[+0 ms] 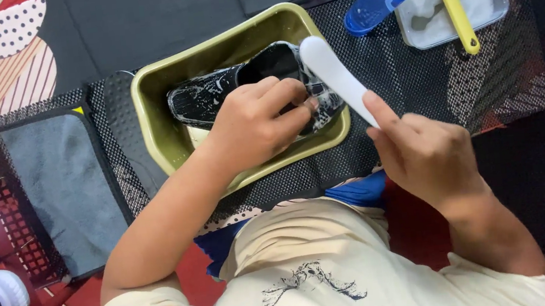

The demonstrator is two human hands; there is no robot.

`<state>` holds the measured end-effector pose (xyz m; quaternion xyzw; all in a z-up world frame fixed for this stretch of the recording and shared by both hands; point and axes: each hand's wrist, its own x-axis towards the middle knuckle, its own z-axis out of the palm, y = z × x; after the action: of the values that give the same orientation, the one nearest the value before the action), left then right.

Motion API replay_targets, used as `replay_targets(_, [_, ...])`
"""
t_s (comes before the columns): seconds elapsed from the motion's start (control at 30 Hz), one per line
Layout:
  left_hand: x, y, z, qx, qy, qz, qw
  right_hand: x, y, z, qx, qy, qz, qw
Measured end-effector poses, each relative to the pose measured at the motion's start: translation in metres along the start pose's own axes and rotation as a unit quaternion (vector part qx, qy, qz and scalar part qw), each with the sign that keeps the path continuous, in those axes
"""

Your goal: The person scrubs a black shoe with a white brush, applying soap to the upper, sides, and sole. They rotate the shoe to clean different areas and dip the brush into a yellow basin containing soapy water.

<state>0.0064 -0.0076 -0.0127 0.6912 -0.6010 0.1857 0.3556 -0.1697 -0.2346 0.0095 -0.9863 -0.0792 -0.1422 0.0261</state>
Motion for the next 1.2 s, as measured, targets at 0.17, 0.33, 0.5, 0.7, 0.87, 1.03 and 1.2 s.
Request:
replay_targets(0.17, [0.006, 0.004, -0.002, -0.034, 0.005, -0.062, 0.997, -0.039, 0.01, 0.012, 0.066, -0.019, 0.0, 0.998])
replay_targets(0.33, [-0.001, 0.004, 0.017, 0.064, 0.041, -0.096, 0.992, -0.048, 0.002, 0.027, 0.139, 0.031, 0.007, 0.99])
replay_targets(0.5, [-0.003, 0.002, 0.018, 0.093, 0.033, -0.099, 0.99, -0.074, -0.005, 0.056, 0.21, 0.099, 0.015, 0.973])
replay_targets(0.7, [-0.001, 0.0, 0.018, 0.132, 0.02, -0.113, 0.985, -0.088, -0.007, 0.065, 0.195, 0.132, -0.005, 0.972])
replay_targets(0.87, [0.0, 0.0, 0.019, 0.162, 0.015, -0.112, 0.98, -0.068, 0.005, 0.056, 0.189, 0.136, -0.011, 0.973])
replay_targets(1.03, [0.003, 0.001, 0.019, 0.192, 0.012, -0.12, 0.974, -0.065, -0.005, 0.074, 0.187, 0.171, -0.011, 0.967])
replay_targets(1.2, [0.01, 0.0, 0.018, 0.172, 0.011, -0.132, 0.976, -0.087, -0.015, 0.093, 0.214, 0.162, 0.014, 0.963])
